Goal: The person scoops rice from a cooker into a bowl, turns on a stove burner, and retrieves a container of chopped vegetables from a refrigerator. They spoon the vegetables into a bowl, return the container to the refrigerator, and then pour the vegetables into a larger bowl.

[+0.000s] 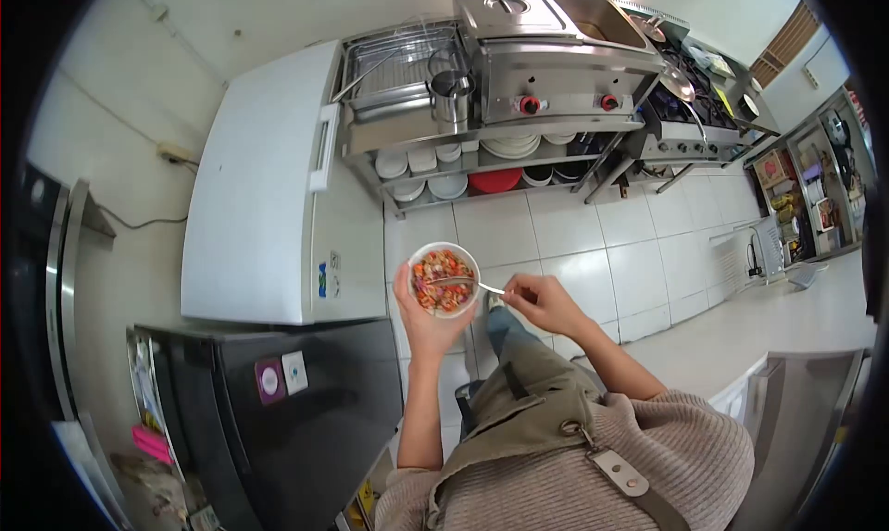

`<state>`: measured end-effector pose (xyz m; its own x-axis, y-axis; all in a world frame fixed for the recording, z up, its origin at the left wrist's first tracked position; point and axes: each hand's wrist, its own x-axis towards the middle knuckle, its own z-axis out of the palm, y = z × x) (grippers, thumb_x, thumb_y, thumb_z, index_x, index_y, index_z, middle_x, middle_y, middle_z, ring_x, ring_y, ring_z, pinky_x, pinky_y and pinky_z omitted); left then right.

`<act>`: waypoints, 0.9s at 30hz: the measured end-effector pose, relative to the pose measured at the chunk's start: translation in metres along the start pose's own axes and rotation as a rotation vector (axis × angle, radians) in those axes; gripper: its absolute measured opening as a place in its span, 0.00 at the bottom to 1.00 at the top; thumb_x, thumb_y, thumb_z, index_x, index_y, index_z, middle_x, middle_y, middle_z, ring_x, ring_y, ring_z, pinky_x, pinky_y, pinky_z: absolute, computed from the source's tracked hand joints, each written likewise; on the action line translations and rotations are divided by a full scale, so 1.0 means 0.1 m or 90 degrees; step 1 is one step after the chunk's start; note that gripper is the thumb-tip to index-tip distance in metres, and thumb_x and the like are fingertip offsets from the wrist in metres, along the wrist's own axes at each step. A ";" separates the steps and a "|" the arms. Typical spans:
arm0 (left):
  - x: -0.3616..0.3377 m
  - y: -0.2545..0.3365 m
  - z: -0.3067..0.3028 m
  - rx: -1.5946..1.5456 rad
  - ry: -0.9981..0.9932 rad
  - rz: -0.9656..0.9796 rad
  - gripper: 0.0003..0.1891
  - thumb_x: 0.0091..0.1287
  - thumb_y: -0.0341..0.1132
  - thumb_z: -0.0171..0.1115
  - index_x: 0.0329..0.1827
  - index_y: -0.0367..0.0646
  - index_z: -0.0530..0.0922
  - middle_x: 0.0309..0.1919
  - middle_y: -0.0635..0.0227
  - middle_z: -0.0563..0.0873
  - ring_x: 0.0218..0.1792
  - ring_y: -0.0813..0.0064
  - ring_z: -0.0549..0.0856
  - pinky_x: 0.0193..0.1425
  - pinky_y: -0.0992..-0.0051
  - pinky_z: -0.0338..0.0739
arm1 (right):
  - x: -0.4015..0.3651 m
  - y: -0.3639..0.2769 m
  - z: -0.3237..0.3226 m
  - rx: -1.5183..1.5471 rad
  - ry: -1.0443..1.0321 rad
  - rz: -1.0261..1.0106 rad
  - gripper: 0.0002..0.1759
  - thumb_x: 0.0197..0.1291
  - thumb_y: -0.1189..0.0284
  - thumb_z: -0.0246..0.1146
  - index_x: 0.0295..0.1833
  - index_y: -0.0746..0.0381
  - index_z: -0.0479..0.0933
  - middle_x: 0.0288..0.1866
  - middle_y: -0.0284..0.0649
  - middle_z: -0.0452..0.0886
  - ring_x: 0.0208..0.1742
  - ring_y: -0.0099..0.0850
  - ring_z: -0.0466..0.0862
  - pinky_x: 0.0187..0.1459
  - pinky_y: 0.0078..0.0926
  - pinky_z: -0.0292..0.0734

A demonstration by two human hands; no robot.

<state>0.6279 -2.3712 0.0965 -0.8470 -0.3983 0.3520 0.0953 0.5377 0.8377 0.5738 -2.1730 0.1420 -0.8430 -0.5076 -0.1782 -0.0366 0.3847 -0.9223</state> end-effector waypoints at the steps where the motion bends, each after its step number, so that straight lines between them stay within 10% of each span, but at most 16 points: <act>1: 0.09 -0.06 0.21 0.013 0.002 0.019 0.59 0.33 0.34 0.82 0.69 0.38 0.50 0.61 0.50 0.67 0.60 0.57 0.72 0.64 0.63 0.67 | 0.11 0.09 -0.12 -0.004 -0.003 0.011 0.10 0.61 0.70 0.60 0.32 0.66 0.75 0.16 0.29 0.68 0.19 0.17 0.64 0.21 0.20 0.59; 18: 0.94 -0.54 1.97 -0.120 -0.159 0.065 0.61 0.33 0.34 0.82 0.70 0.52 0.47 0.64 0.46 0.61 0.63 0.51 0.68 0.64 0.58 0.68 | 1.35 1.53 -1.04 0.272 -0.042 0.229 0.25 0.64 0.61 0.58 0.60 0.67 0.71 0.15 0.29 0.70 0.16 0.18 0.66 0.22 0.21 0.64; 27: 0.70 -0.70 2.84 -0.178 -0.320 0.083 0.62 0.34 0.37 0.83 0.69 0.46 0.45 0.62 0.45 0.62 0.63 0.49 0.67 0.65 0.57 0.66 | 1.09 2.53 -0.92 0.484 0.243 0.099 0.33 0.63 0.54 0.56 0.62 0.72 0.66 0.54 0.45 0.76 0.56 0.29 0.74 0.58 0.27 0.67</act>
<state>0.4135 -2.2253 -0.0561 -0.9565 0.0952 0.2756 0.2916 0.3152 0.9031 0.4229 -2.0600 -0.0792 -0.9363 -0.1466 -0.3191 0.3477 -0.2607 -0.9006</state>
